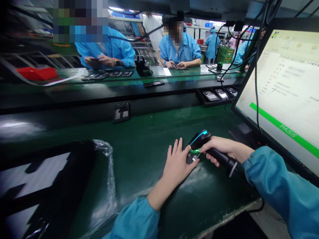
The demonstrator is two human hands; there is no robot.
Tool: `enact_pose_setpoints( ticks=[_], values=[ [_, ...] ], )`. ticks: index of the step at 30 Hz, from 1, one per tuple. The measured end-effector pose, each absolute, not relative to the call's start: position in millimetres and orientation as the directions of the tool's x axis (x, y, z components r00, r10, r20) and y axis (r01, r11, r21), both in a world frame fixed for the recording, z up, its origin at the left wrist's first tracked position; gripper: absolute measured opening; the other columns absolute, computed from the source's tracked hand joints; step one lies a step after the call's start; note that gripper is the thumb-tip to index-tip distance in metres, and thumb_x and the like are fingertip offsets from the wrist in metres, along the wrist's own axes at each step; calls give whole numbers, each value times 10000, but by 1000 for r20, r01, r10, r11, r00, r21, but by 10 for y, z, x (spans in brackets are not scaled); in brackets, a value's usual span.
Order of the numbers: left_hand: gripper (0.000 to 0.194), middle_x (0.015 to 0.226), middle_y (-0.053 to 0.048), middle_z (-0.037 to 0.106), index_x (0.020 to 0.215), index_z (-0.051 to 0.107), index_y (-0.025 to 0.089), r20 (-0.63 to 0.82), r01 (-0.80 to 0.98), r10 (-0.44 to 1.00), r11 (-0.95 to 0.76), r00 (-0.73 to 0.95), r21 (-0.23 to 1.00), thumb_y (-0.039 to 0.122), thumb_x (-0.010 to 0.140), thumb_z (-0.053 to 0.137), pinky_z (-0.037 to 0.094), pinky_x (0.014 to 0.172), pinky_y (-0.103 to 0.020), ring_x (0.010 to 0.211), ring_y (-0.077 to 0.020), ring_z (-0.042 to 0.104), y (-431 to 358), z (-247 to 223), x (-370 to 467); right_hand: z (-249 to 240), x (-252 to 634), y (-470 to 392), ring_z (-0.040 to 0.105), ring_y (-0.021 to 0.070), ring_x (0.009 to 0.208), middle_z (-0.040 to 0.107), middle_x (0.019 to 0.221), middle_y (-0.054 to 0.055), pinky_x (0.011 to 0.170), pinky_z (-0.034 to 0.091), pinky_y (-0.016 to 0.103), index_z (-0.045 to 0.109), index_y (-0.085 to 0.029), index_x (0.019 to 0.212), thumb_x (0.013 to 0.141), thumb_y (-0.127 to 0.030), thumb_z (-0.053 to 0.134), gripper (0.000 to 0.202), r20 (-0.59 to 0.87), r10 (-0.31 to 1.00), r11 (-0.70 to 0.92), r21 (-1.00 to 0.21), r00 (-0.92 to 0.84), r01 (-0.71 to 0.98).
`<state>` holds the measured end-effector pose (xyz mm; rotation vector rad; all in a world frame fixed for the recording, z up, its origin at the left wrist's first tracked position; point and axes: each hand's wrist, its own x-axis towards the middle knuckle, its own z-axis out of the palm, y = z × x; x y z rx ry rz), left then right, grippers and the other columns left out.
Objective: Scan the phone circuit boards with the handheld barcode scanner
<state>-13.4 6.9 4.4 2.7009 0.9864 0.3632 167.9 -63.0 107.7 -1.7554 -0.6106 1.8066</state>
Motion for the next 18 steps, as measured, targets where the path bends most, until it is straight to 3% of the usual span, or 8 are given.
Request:
enact_pose_setpoints(
  ticks=[11, 18],
  values=[
    [606, 1583, -177, 302, 1299, 566, 219, 136, 603, 662, -735, 737, 310, 570, 811, 646, 209, 1169, -587, 1479, -377, 207, 67, 58, -135, 1058, 1668, -594, 518, 100, 354, 557, 510, 2, 327, 482, 196, 577, -118, 615, 780, -262, 631, 226, -752, 659, -752, -657, -16, -48],
    [628, 1576, -208, 298, 1324, 546, 215, 154, 593, 656, -742, 739, 311, 572, 816, 643, 212, 1165, -588, 1480, -381, 204, 67, 33, -140, 1026, 1655, -653, 511, 100, 353, 557, 510, -7, 321, 479, 202, 578, -129, 645, 793, -259, 632, 204, -735, 679, -733, -676, -4, -79]
  ],
)
